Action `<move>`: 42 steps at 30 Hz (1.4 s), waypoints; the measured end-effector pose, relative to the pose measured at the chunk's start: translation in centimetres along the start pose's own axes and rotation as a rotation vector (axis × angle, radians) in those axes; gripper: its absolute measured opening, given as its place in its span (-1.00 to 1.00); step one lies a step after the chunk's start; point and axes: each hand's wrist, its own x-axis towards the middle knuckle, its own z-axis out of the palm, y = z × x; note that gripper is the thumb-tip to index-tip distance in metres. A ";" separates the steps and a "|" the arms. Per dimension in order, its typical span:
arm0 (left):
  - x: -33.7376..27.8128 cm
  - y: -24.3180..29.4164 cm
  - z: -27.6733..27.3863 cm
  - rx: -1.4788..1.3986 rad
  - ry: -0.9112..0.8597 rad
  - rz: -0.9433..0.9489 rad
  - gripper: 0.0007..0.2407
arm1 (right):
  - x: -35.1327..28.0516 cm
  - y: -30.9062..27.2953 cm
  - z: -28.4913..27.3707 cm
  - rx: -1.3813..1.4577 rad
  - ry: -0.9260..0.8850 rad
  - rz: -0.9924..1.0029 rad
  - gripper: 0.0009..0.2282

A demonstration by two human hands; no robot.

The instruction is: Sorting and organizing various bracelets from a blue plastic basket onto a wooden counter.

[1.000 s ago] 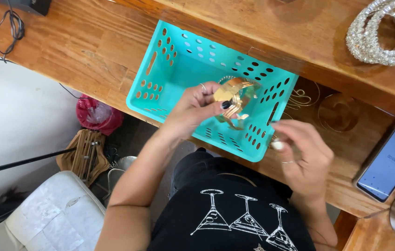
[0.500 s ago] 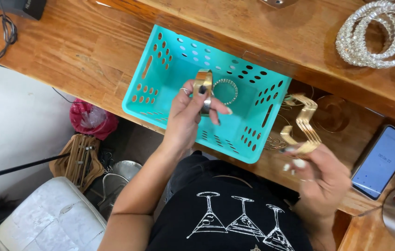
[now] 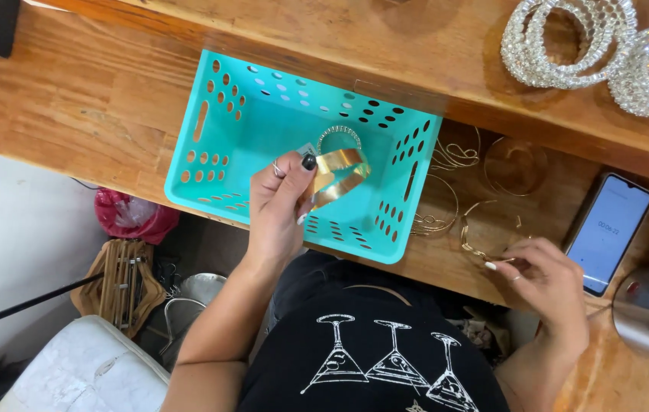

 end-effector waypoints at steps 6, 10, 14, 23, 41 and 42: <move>-0.3 -0.1 0.6 -0.054 -0.023 -0.032 -0.81 | 1.9 -2.2 -0.1 -0.111 -0.061 0.054 -0.77; -0.6 -0.8 1.2 -0.134 -0.134 -0.165 -0.84 | 2.8 -7.7 0.0 -0.022 0.327 -0.097 -0.88; -1.1 -1.5 2.3 -0.019 -0.297 -0.288 -0.63 | 4.1 -13.2 0.1 0.205 0.480 -0.236 -0.76; -3.8 2.2 5.7 0.620 -0.534 0.283 -0.62 | 5.8 -19.4 -0.6 0.438 -0.080 -0.354 -0.68; -1.6 4.0 3.5 1.150 -0.291 0.518 -0.51 | 6.2 -0.6 2.2 -0.074 0.569 -0.217 -0.83; -0.3 3.9 2.9 1.149 -0.289 0.517 -0.51 | 6.8 -0.2 2.0 -0.075 0.568 -0.219 -0.83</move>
